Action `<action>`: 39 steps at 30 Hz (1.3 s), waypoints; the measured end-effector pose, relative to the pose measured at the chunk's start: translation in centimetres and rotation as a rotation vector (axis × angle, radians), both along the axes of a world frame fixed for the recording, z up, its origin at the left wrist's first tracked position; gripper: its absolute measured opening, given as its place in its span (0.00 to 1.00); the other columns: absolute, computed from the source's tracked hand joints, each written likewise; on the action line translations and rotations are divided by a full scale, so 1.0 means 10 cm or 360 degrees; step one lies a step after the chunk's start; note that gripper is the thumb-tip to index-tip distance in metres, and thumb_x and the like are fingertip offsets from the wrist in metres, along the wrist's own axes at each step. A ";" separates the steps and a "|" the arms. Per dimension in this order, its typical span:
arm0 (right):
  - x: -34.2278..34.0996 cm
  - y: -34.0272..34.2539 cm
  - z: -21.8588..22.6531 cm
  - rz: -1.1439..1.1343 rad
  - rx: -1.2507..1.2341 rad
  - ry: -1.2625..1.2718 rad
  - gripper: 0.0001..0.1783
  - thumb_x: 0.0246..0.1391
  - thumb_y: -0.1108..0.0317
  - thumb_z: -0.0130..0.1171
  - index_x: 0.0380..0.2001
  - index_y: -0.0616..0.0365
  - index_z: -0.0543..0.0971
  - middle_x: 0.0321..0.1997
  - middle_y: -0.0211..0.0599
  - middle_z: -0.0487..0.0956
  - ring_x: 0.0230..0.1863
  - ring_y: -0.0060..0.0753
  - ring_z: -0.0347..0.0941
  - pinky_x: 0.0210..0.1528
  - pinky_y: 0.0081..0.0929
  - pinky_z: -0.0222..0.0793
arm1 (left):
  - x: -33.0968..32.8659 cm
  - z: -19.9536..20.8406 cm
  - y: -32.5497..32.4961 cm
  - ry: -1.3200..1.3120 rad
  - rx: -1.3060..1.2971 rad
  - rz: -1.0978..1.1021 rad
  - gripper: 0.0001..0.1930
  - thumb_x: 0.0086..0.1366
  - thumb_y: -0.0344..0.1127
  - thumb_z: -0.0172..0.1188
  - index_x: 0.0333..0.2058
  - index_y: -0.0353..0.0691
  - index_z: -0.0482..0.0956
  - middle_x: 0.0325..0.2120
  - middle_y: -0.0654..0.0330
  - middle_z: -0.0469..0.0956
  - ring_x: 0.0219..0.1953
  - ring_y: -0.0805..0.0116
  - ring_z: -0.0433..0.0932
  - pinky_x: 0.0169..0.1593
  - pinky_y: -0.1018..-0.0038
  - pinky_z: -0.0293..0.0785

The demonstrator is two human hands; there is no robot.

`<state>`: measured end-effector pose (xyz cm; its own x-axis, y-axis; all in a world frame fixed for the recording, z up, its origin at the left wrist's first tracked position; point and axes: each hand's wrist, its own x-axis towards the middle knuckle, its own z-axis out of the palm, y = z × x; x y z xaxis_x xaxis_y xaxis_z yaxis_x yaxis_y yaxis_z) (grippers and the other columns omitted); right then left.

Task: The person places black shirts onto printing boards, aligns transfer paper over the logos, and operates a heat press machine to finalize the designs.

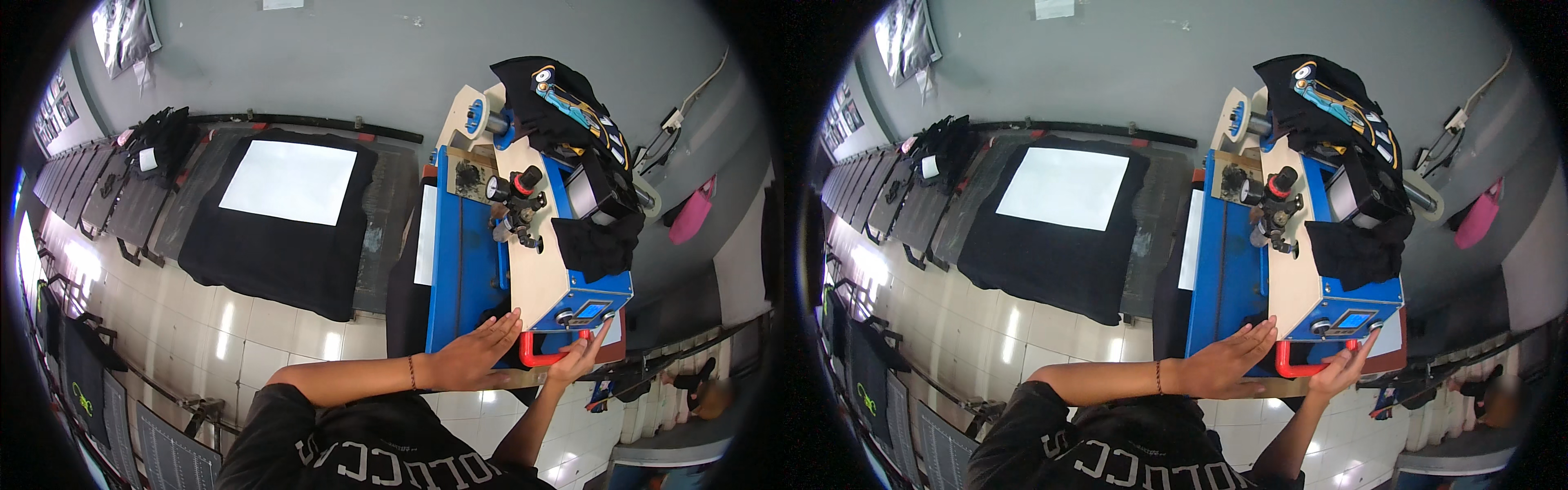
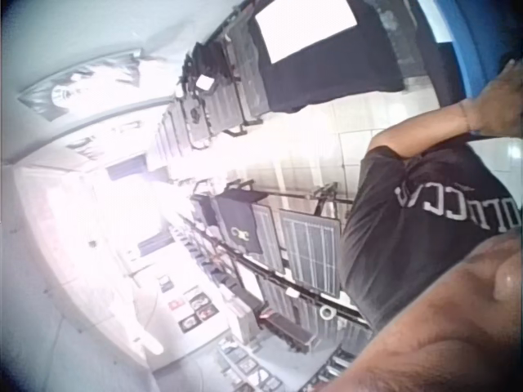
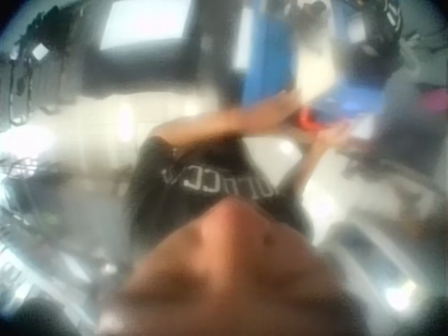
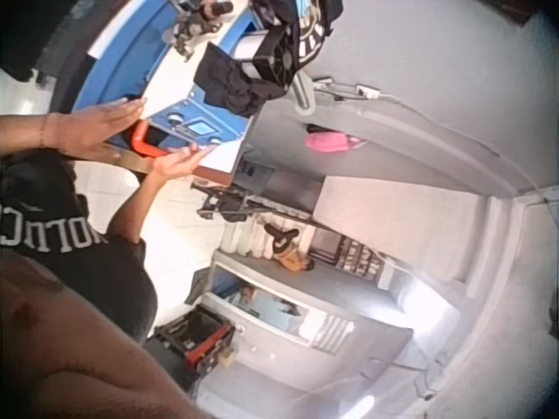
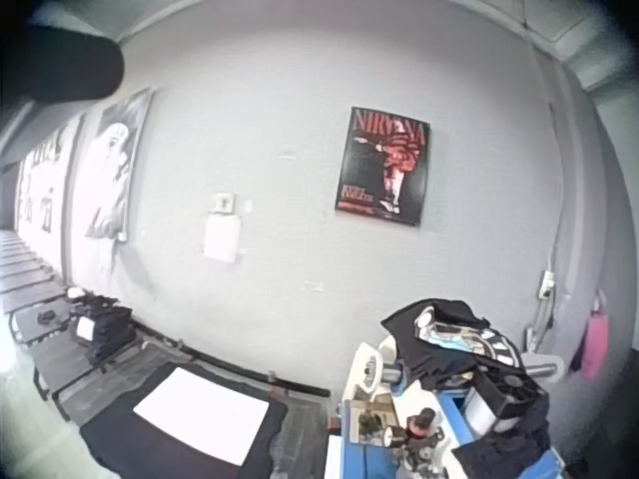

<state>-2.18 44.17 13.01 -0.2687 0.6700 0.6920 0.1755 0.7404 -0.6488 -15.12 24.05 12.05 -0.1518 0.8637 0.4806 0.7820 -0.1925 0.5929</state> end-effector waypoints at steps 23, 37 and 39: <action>-0.48 -1.42 0.14 0.0284 -0.0231 0.0209 0.16 0.64 0.71 0.48 0.53 0.63 0.73 0.37 0.41 0.79 0.34 0.27 0.77 0.35 0.24 0.71 | 0.25 -1.24 -3.93 -0.1354 -0.0574 0.0986 0.21 0.68 0.39 0.56 0.55 0.32 0.74 0.47 0.45 0.79 0.46 0.61 0.80 0.51 0.70 0.74; -4.64 -4.40 -1.76 0.1842 0.0403 -0.0949 0.19 0.52 0.65 0.63 0.45 0.61 0.75 0.44 0.43 0.78 0.48 0.48 0.73 0.51 0.42 0.69 | -0.80 -1.10 -4.18 -0.1302 -0.0374 0.1580 0.19 0.67 0.35 0.58 0.55 0.37 0.75 0.47 0.49 0.80 0.47 0.58 0.80 0.46 0.68 0.76; -5.08 -4.69 -1.86 0.1781 0.0603 -0.0894 0.21 0.51 0.64 0.64 0.46 0.60 0.74 0.46 0.43 0.77 0.50 0.46 0.72 0.52 0.42 0.68 | -1.03 -1.03 -4.23 -0.1400 -0.0416 0.1630 0.19 0.67 0.35 0.58 0.54 0.35 0.75 0.49 0.46 0.79 0.48 0.55 0.79 0.46 0.66 0.76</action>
